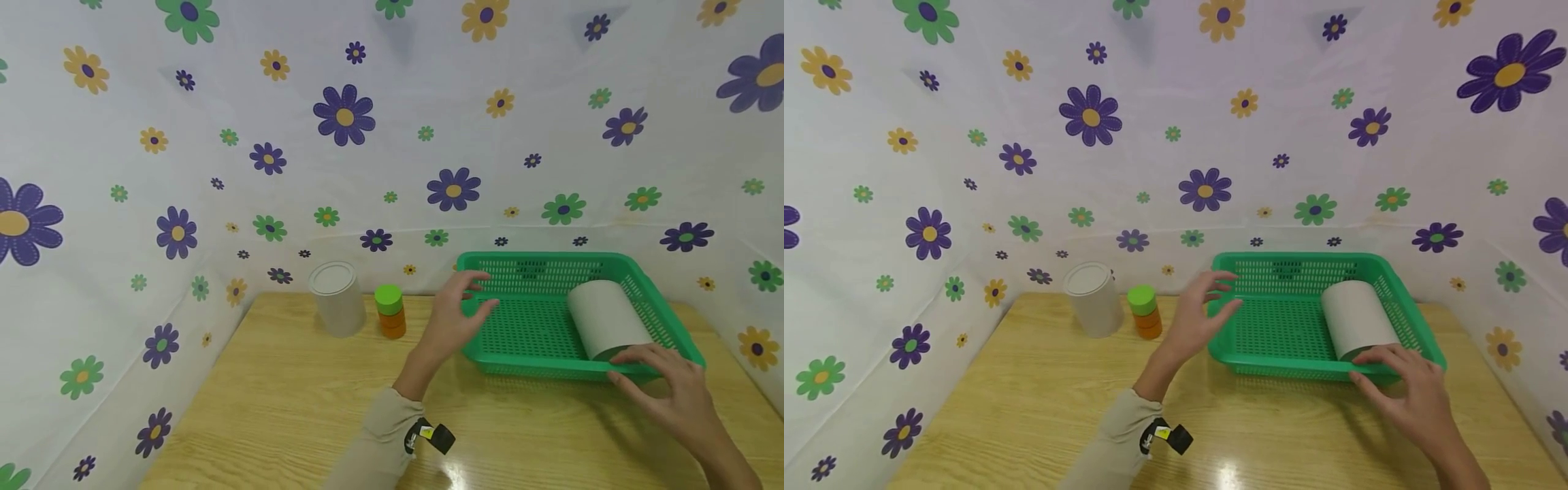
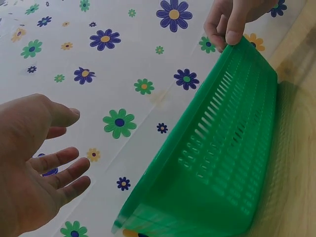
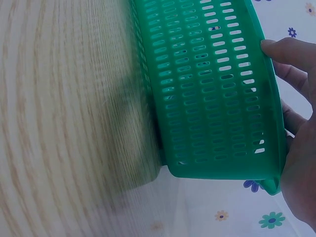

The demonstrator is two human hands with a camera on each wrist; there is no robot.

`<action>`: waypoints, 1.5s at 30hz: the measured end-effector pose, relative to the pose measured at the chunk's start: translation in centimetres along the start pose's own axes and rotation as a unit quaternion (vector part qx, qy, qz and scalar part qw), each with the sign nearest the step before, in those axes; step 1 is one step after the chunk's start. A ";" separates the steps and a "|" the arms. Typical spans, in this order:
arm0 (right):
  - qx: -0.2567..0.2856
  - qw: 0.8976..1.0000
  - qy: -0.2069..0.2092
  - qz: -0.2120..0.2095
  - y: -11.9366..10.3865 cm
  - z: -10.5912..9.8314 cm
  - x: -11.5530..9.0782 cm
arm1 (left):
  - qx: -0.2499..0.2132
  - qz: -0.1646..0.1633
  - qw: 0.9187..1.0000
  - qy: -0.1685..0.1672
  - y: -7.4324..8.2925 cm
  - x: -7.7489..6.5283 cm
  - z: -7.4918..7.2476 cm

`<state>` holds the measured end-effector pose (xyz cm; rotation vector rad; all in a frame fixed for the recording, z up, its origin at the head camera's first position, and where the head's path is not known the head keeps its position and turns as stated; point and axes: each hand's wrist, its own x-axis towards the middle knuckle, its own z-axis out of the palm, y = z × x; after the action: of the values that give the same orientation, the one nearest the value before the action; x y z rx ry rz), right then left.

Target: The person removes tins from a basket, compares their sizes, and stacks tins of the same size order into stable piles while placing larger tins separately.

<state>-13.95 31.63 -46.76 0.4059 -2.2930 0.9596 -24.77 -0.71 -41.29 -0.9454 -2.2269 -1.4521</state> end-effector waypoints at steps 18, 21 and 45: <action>-0.001 1.000 0.001 0.001 0.0 0.1 0.1 | 0.028 -0.060 0.996 -0.051 1.1 1.4 3.8; -0.002 1.000 -0.003 0.004 0.0 0.1 0.1 | 0.041 -0.060 0.996 -0.056 1.0 1.6 4.4; 0.000 1.000 -0.003 -0.001 0.3 0.0 0.2 | 0.007 -0.138 0.984 -0.115 1.8 4.2 10.2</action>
<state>-14.22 31.79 -46.80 0.4124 -2.2974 0.9586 -25.72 10.44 -41.98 -0.8650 -2.6219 -1.5041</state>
